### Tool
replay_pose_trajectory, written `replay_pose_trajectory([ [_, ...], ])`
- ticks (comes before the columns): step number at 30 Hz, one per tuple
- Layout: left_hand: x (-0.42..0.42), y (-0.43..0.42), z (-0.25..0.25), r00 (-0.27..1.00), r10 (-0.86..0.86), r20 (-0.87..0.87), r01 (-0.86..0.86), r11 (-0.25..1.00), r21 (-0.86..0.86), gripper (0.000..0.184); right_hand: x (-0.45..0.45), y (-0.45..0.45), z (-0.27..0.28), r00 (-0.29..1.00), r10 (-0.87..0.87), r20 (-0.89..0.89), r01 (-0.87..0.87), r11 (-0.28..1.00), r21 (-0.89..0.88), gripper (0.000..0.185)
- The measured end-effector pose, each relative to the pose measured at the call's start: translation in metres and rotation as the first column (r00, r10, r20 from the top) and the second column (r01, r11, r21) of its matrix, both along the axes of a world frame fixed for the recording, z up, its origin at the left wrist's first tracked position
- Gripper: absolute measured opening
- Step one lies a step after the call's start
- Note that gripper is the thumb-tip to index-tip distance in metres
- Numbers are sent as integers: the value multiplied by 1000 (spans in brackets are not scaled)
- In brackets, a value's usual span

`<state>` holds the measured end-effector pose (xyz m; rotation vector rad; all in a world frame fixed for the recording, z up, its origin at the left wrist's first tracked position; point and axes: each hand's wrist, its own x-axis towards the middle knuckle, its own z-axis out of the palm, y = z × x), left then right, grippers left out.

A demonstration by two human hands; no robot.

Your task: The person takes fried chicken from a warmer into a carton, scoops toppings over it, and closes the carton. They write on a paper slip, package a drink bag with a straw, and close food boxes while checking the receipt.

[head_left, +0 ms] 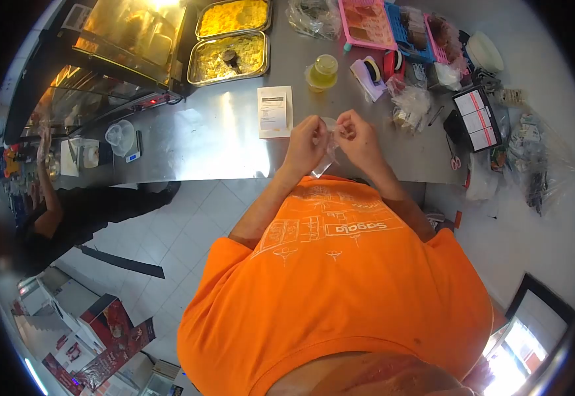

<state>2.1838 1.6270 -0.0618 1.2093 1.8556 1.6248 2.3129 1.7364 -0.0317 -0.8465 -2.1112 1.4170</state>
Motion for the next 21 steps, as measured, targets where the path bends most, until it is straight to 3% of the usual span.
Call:
replay_pose_trajectory([
  [2,-1,8,2,990,125,70,-130,990,63,12,2,4,6,998,58,0,-57,993,105,14],
  [5,-4,8,18,991,59,-119,-54,997,47,9,9,10,-8,992,32,-122,-27,999,42,16],
  [8,2,8,3,989,-5,-147,9,999,31,13,16,14,-11,998,7,-67,-5,1000,30,15],
  [11,3,10,12,970,-68,-234,83,995,57,23,20,15,6,995,95,-8,-94,994,54,19],
  [15,3,7,8,904,-345,-252,328,938,-110,41,27,15,5,990,143,3,-142,984,106,30],
  [20,7,4,11,857,-454,-244,322,841,-436,61,37,34,-29,987,142,79,-156,965,210,42],
  [21,6,6,9,870,-408,-276,282,872,-400,62,37,34,-30,991,113,68,-126,965,231,40],
])
